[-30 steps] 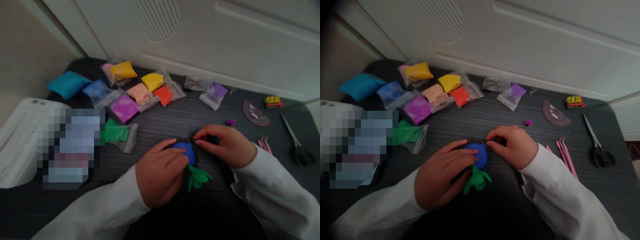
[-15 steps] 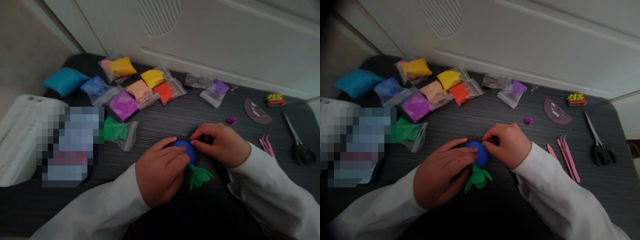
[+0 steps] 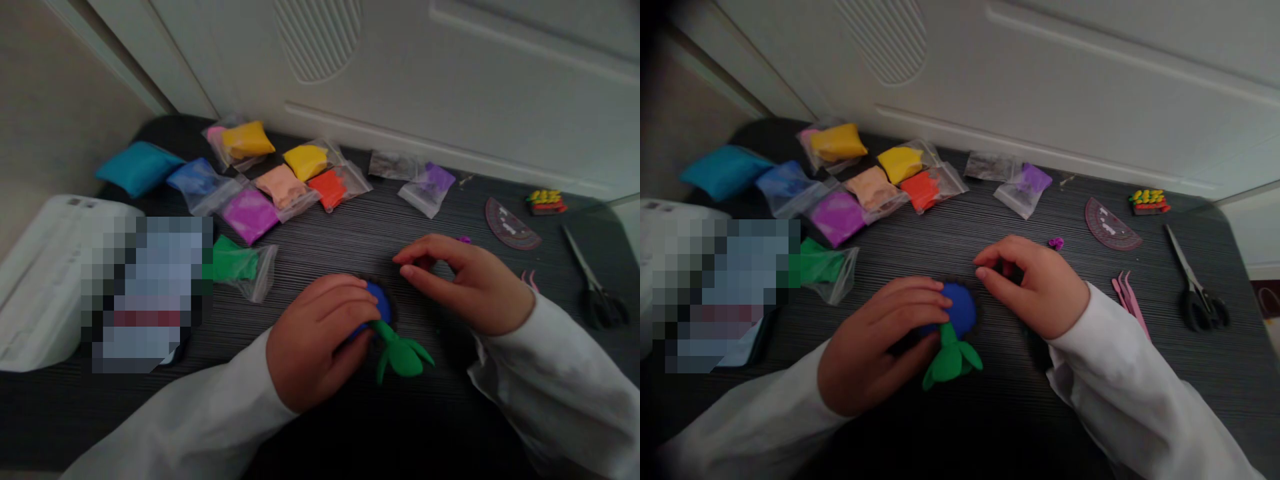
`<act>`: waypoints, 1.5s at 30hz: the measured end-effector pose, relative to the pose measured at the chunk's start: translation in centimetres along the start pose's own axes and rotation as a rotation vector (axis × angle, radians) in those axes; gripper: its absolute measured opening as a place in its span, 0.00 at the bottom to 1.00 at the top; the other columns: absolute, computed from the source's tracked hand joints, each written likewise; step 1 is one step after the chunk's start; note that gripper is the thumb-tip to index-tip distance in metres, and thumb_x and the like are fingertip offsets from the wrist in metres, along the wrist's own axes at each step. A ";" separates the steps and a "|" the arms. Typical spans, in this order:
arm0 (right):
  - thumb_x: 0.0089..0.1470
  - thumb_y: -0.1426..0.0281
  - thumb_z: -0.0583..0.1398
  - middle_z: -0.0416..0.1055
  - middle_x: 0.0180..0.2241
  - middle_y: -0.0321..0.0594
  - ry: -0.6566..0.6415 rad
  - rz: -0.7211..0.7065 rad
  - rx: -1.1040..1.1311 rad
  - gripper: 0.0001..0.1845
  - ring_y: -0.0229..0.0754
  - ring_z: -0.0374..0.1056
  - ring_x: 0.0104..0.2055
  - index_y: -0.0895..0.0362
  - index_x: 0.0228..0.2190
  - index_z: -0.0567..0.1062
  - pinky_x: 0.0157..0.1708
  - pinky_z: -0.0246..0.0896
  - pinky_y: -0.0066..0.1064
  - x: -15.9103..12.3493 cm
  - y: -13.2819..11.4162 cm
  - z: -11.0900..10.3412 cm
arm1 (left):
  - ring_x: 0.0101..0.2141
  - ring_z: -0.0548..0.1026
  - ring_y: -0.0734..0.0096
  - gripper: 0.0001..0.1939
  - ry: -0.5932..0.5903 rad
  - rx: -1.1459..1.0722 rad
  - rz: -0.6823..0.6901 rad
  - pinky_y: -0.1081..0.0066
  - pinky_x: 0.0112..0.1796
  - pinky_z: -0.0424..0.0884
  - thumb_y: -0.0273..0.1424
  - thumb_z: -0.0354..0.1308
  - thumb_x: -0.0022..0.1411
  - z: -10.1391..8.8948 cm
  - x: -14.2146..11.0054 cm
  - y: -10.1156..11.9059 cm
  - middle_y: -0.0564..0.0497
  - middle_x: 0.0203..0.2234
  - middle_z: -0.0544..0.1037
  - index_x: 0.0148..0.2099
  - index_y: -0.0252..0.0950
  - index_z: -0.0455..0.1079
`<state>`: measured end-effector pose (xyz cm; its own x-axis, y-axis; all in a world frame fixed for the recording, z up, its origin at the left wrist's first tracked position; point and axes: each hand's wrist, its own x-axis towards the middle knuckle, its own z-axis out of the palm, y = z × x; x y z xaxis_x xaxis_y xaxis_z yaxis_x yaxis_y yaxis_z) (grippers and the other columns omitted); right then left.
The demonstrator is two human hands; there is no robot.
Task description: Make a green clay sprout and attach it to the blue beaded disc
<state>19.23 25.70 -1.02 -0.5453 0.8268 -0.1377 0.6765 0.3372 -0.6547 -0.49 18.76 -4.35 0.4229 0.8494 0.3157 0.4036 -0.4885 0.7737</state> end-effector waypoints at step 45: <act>0.45 0.66 0.59 0.69 0.28 0.37 0.690 -0.116 0.665 0.09 0.39 0.64 0.32 0.53 0.32 0.71 0.34 0.61 0.36 -1.6 -9.5 -5.6 | 0.34 0.72 0.71 0.06 0.349 -1.166 -0.266 0.69 0.35 0.69 0.29 0.53 0.53 -4.1 10.1 9.0 0.52 0.33 0.76 0.35 0.38 0.71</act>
<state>16.46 23.67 9.57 -0.0367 0.9585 0.2828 0.1019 0.2851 -0.9531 4.07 23.77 8.10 0.1287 0.9895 0.0656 -0.5919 0.0236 0.8057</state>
